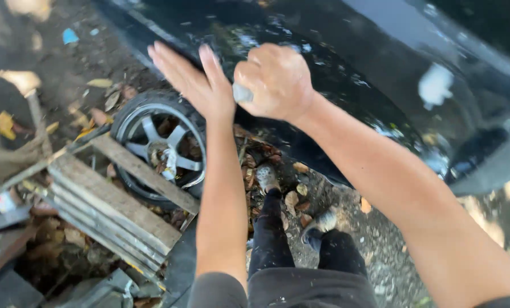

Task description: The person scrubs the hood of a black car with a sponge and a cloth, applying a white cleaning substance. They wipe the surface repeatedly, occasionally dipping the sponge into a bucket of water on the ground to rinse it before continuing to clean the car's exterior.

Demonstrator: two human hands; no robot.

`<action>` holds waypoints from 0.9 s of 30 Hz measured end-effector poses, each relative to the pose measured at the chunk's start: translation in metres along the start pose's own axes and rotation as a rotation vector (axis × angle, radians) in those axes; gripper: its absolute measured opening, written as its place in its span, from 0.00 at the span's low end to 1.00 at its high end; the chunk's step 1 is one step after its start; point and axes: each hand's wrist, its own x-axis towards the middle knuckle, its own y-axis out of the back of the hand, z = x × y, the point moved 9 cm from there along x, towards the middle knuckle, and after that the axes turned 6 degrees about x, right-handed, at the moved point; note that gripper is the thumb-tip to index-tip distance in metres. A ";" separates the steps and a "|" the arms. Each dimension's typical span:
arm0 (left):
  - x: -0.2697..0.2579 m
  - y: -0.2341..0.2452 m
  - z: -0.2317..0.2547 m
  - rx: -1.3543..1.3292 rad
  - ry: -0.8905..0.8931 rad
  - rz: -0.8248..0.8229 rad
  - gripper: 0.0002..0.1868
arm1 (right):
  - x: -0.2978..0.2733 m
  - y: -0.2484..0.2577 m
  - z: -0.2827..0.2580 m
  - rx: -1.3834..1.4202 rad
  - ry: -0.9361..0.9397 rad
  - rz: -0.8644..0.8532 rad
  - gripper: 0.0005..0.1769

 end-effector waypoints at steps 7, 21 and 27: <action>-0.236 -0.032 0.165 0.127 -0.515 -0.273 0.39 | -0.206 0.146 0.047 -0.107 -0.429 0.171 0.12; -0.220 -0.078 0.295 0.558 -1.170 -0.628 0.62 | -0.755 0.353 0.034 0.045 -1.255 1.152 0.11; -0.080 -0.074 0.206 0.590 -0.089 -0.701 0.47 | -0.862 0.298 -0.046 0.686 -1.747 1.687 0.27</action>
